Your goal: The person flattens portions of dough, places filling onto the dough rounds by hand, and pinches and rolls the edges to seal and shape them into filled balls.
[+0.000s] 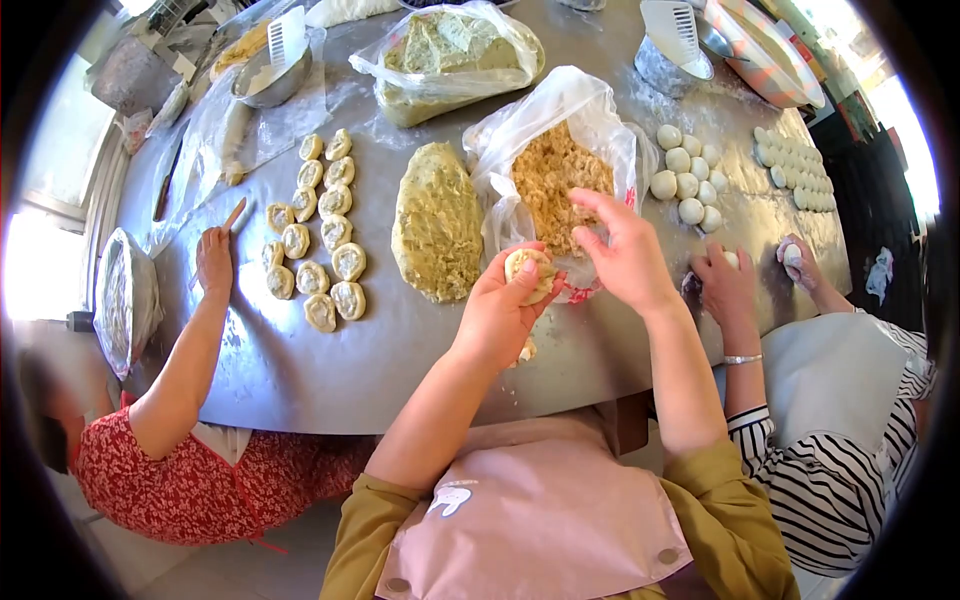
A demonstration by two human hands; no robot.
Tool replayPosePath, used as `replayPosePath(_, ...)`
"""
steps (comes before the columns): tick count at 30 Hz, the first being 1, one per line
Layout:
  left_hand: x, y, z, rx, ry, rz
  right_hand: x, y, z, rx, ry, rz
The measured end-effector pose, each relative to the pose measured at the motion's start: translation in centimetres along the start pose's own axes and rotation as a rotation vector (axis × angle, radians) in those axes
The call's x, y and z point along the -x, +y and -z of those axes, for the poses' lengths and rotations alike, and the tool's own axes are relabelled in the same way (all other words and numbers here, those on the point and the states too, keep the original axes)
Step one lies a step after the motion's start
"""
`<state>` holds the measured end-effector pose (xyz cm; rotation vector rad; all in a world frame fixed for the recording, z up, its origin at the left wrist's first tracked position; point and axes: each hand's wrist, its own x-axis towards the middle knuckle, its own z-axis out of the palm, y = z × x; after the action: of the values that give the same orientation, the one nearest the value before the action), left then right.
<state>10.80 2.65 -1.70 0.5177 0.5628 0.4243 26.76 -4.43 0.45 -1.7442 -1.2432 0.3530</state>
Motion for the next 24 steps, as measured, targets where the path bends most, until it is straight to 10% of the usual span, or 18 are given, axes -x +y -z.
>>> replayPosePath(6,0.4,0.1,0.4,0.186,-0.073,0.071,1.9,-0.8,-0.7,0.171,-0.117,0.401)
replayPosePath(12,0.5,-0.8,1.8,0.282,-0.364,0.111,3.2,-1.5,-3.0,0.256,-0.050,0.411)
replayPosePath(18,2.2,-0.4,-1.0,0.086,0.025,0.041,3.7,-2.2,-4.9,0.162,0.019,0.373)
replayPosePath(22,3.2,0.7,-0.9,0.323,-0.366,0.117,3.4,-3.0,-3.8,-0.002,0.068,0.373)
replayPosePath(24,3.3,0.7,-1.6,0.264,-0.235,0.113,3.6,-3.4,-4.0,0.067,0.120,0.349)
